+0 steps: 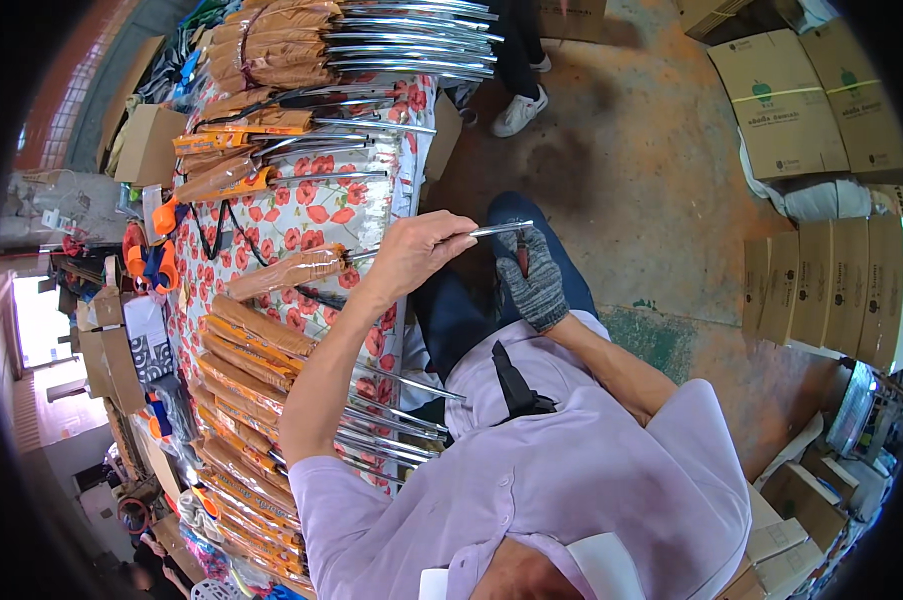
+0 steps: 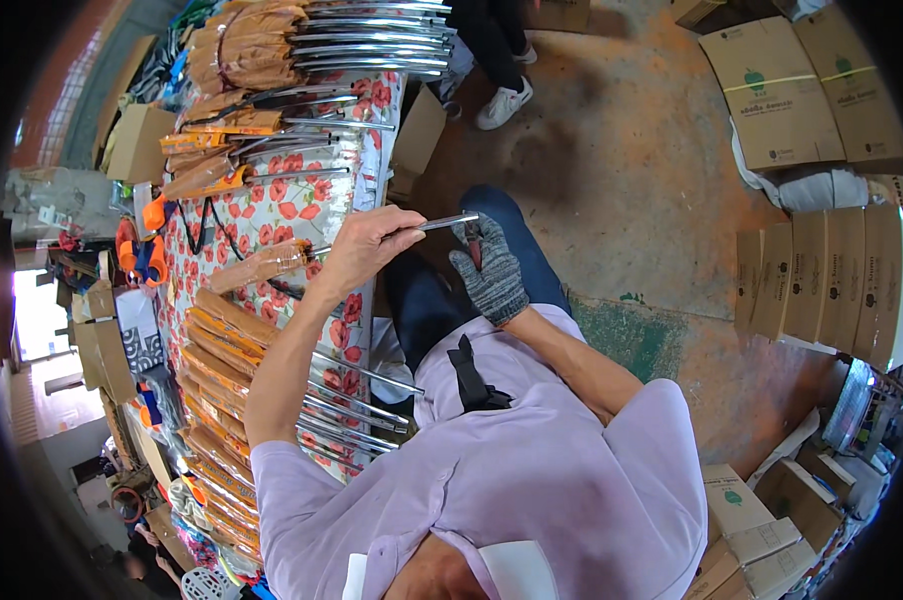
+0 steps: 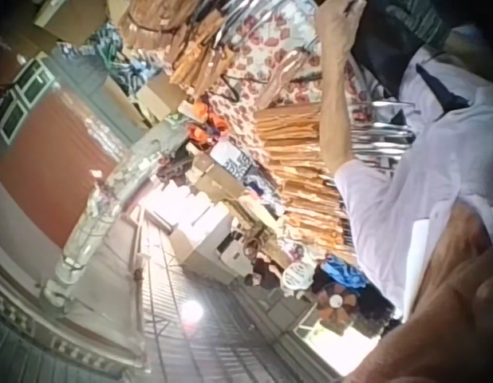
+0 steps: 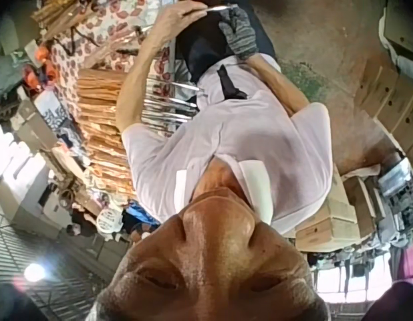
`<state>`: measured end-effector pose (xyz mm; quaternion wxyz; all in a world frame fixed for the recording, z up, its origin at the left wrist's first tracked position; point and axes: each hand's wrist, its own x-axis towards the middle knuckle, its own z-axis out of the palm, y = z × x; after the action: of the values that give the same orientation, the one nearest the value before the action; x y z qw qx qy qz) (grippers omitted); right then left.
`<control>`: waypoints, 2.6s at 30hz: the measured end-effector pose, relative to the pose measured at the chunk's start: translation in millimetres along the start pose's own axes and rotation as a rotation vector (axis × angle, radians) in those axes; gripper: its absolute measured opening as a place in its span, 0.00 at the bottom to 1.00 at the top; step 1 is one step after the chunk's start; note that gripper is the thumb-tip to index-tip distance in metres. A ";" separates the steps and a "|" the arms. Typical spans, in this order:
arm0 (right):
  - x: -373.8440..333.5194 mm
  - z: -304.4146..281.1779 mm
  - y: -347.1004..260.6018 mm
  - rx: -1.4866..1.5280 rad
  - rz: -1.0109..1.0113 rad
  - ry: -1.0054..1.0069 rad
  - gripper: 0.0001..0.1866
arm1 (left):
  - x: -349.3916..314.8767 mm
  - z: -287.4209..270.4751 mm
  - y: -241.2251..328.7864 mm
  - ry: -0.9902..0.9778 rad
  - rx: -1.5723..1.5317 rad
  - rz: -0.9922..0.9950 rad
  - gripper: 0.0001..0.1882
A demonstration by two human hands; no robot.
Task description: Sorting and organizing bundles of metal rods with orange handles on a production floor table.
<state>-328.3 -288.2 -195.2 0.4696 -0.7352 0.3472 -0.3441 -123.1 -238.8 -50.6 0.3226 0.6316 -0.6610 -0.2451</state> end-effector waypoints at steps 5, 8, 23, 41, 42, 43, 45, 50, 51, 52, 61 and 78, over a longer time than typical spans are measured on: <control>2.9 -4.6 -2.7 0.008 0.039 -0.026 0.26 | -2.2 0.0 1.0 0.003 0.064 -0.014 0.09; 4.5 -10.0 -8.6 0.003 0.036 -0.026 0.25 | -2.0 2.6 -0.3 0.021 0.077 0.005 0.09; 6.4 -14.8 -9.1 -0.072 -0.088 0.013 0.21 | -4.7 13.2 -6.9 0.130 0.113 0.148 0.08; 0.4 -16.8 -9.8 -0.290 -0.282 -0.018 0.16 | -20.9 -16.8 8.7 -0.205 0.462 0.126 0.11; 0.1 -28.9 -23.7 -0.255 -0.375 -0.006 0.16 | -28.7 -21.4 21.8 -0.191 0.487 0.188 0.11; 0.3 -34.8 -28.8 -0.309 -0.513 -0.030 0.17 | -41.5 -27.3 36.0 -0.182 0.511 0.254 0.11; -11.0 -29.8 -26.1 -0.301 -0.554 -0.078 0.17 | -79.2 -36.2 56.2 -0.195 0.684 0.302 0.10; -24.6 -2.3 -9.0 -0.174 -0.358 -0.305 0.16 | -160.8 -53.4 86.8 -0.201 0.842 0.311 0.11; -25.1 1.6 -8.4 -0.174 -0.363 -0.306 0.16 | -175.0 -53.4 83.9 -0.265 0.883 0.294 0.12; -25.2 7.1 -10.4 -0.168 -0.327 -0.346 0.16 | -188.3 -54.0 80.0 -0.262 0.888 0.291 0.12; -20.6 14.7 -8.9 -0.124 -0.125 -0.448 0.16 | -214.8 -55.1 56.5 -0.398 0.362 -0.200 0.17; 10.5 6.1 7.2 -0.228 -0.119 -0.274 0.18 | -29.2 -109.6 -135.3 0.229 0.929 0.000 0.15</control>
<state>-319.1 -296.5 -202.0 0.4047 -0.8430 0.2728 -0.2263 49.0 -211.8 -79.4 0.0769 0.7318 -0.6609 0.1472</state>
